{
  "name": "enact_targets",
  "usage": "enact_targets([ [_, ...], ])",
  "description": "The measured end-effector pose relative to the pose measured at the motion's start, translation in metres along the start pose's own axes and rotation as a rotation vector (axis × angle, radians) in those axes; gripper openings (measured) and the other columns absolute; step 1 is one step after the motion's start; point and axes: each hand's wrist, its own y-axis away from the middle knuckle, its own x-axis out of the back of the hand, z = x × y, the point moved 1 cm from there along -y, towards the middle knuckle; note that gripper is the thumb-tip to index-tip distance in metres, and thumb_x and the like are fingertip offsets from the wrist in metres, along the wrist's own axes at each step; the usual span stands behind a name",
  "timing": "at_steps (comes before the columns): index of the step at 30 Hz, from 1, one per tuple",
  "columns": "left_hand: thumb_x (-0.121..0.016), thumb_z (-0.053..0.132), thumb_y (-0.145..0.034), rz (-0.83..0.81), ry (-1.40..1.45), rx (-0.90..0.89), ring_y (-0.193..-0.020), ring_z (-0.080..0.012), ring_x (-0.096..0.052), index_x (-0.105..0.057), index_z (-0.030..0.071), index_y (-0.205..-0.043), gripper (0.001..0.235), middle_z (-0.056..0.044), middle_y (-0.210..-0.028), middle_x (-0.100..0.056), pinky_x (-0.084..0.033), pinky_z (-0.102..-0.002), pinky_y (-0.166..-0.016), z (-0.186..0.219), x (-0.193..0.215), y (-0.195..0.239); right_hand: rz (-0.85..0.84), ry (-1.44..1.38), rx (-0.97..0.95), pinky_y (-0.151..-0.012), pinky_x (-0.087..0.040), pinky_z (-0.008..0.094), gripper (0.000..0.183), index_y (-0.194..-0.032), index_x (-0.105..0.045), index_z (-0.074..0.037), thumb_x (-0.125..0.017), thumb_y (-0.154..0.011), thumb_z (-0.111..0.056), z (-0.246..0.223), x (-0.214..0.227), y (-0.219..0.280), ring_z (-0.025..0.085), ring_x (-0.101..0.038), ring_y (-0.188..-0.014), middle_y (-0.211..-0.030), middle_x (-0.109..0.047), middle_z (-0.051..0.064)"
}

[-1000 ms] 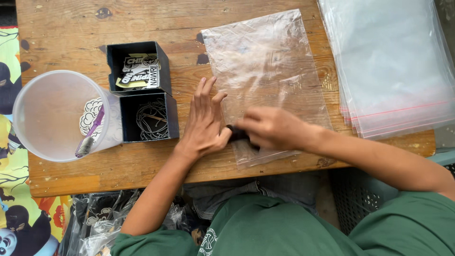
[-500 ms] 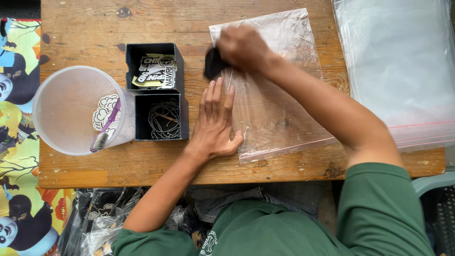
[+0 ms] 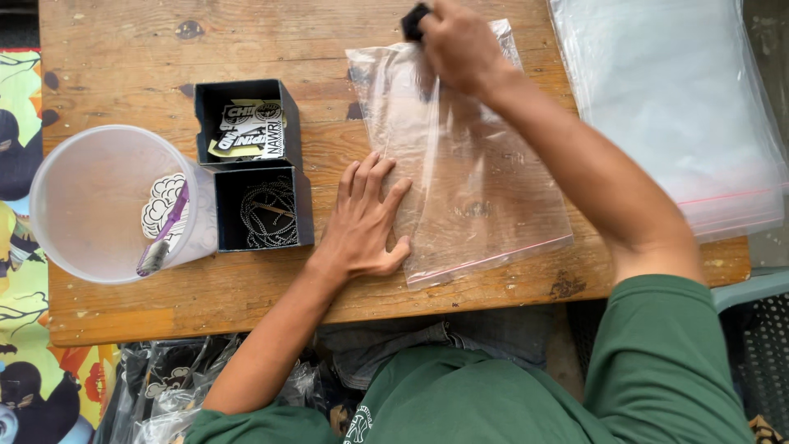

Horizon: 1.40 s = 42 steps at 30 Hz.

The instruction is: The person wipes a clear plastic bag with a black cloth, then places a small black pouch with a cartoon bear design into the bag. They add a small rectangular tag to the pouch inside the bag and seal the plastic bag.

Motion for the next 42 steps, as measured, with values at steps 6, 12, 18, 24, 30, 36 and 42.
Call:
enact_targets([
  [6,-0.063,0.041,-0.077,0.106,0.102,-0.13,-0.139,-0.046,-0.038,-0.062,0.007,-0.125,0.059,-0.024,-0.141,-0.05,-0.027,-0.058,-0.116,0.005,0.01,-0.006,0.185,-0.117,-0.104,-0.068,-0.044,0.048,0.01,-0.101,-0.072,0.0,-0.064,-0.103,-0.006,0.028,0.106,0.092,0.041,-0.065,-0.078,-0.091,-0.072,0.02],
  [12,-0.068,0.015,-0.09,0.119,0.193,-0.321,-0.121,-0.0402,-0.057,-0.066,0.005,-0.103,0.016,-0.018,-0.12,-0.065,-0.04,-0.054,-0.109,0.022,0.008,-0.018,0.12,-0.11,-0.576,-0.072,-0.045,0.04,0.01,-0.105,-0.071,0.003,-0.063,-0.102,-0.002,0.08,0.185,0.221,0.023,-0.06,-0.076,-0.085,-0.066,0.009],
  [18,-0.069,0.031,-0.092,0.037,0.238,-0.281,-0.126,-0.0375,-0.051,-0.065,0.009,-0.112,0.03,-0.014,-0.124,-0.061,-0.038,-0.054,-0.111,0.027,-0.003,-0.027,0.0,-0.085,-0.624,-0.095,-0.045,0.051,0.037,-0.134,-0.06,0.007,-0.064,-0.105,-0.015,0.049,0.197,0.251,0.038,-0.054,-0.11,-0.121,-0.057,0.025],
  [24,-0.069,0.009,-0.095,0.091,0.197,-0.328,-0.116,-0.0373,-0.056,-0.063,0.002,-0.094,0.009,-0.013,-0.111,-0.064,-0.048,-0.049,-0.096,0.032,-0.007,-0.032,0.071,-0.167,-0.154,-0.089,-0.048,0.05,0.033,-0.123,-0.066,0.001,-0.073,-0.097,-0.018,0.005,0.169,0.244,0.038,-0.057,-0.101,-0.119,-0.06,0.022],
  [30,-0.055,0.01,-0.102,0.119,1.033,0.148,-0.085,-0.0246,-0.067,-0.061,0.002,-0.1,0.01,-0.012,-0.084,-0.065,-0.053,-0.046,-0.089,0.01,-0.003,-0.028,-0.042,-0.921,-0.117,-0.114,-0.037,0.053,0.085,-0.131,-0.062,-0.006,-0.037,-0.089,-0.076,-0.019,0.172,0.233,0.039,-0.05,-0.135,-0.138,-0.057,0.018],
  [36,-0.052,0.034,-0.101,0.418,2.133,0.6,-0.073,-0.0323,-0.077,-0.067,0.007,-0.079,0.039,-0.015,-0.077,-0.076,-0.06,-0.058,-0.088,0.033,0.049,-0.087,-0.2,-1.342,-0.141,-0.111,-0.043,0.046,0.057,-0.122,-0.064,-0.004,-0.066,-0.086,-0.048,-0.04,0.211,0.215,0.028,-0.064,-0.124,-0.131,-0.069,0.016],
  [42,-0.038,0.044,-0.096,0.586,1.988,0.864,-0.103,-0.0511,-0.068,-0.05,-0.002,-0.126,0.056,-0.032,-0.121,-0.065,-0.058,-0.06,-0.082,0.003,0.07,-0.113,-0.179,-1.422,-0.625,-0.041,-0.055,0.031,0.01,-0.097,-0.056,0.001,-0.054,-0.103,-0.006,-0.047,0.198,0.19,0.023,-0.062,-0.042,-0.066,-0.066,0.016],
])
